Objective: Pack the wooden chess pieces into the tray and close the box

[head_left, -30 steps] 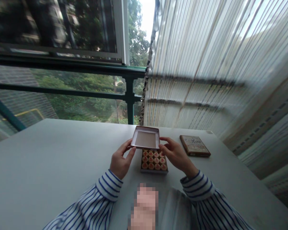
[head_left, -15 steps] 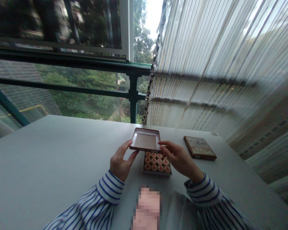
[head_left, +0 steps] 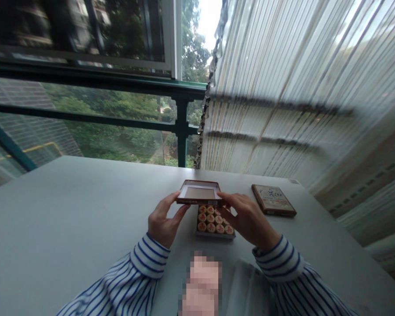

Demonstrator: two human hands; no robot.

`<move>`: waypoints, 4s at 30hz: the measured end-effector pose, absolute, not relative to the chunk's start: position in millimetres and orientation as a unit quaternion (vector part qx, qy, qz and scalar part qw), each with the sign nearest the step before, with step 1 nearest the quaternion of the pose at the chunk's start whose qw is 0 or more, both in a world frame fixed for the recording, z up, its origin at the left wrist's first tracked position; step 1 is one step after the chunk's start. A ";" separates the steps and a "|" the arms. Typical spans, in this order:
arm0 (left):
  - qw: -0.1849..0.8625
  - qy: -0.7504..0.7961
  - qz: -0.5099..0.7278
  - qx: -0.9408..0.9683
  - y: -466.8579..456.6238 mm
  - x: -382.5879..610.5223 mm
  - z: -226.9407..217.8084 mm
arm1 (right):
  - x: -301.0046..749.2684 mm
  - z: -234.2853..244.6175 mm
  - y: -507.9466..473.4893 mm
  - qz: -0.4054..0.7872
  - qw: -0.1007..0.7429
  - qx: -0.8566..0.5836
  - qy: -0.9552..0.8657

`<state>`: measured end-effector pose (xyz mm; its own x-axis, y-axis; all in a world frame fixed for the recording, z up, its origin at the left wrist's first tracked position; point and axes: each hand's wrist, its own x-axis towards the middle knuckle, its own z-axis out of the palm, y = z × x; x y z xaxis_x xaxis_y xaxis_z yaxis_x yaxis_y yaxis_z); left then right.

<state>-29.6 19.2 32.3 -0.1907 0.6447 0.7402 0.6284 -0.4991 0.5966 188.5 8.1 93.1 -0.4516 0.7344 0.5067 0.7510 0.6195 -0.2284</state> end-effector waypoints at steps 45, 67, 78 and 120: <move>0.118 0.427 0.659 0.608 13.9 -31.9 36.3 | 194.1 110.0 2.6 0.081 0.350 -0.406 -0.841; 0.164 0.412 0.606 0.661 5.4 -32.6 48.2 | 193.3 112.6 1.6 0.098 0.372 -0.377 -0.843; 0.156 0.400 0.567 0.702 4.8 -33.6 55.5 | 192.8 112.0 1.5 0.094 0.370 -0.375 -0.844; 0.341 0.473 0.660 0.474 15.4 -29.7 45.6 | 193.6 103.5 7.8 0.079 0.386 -0.449 -0.802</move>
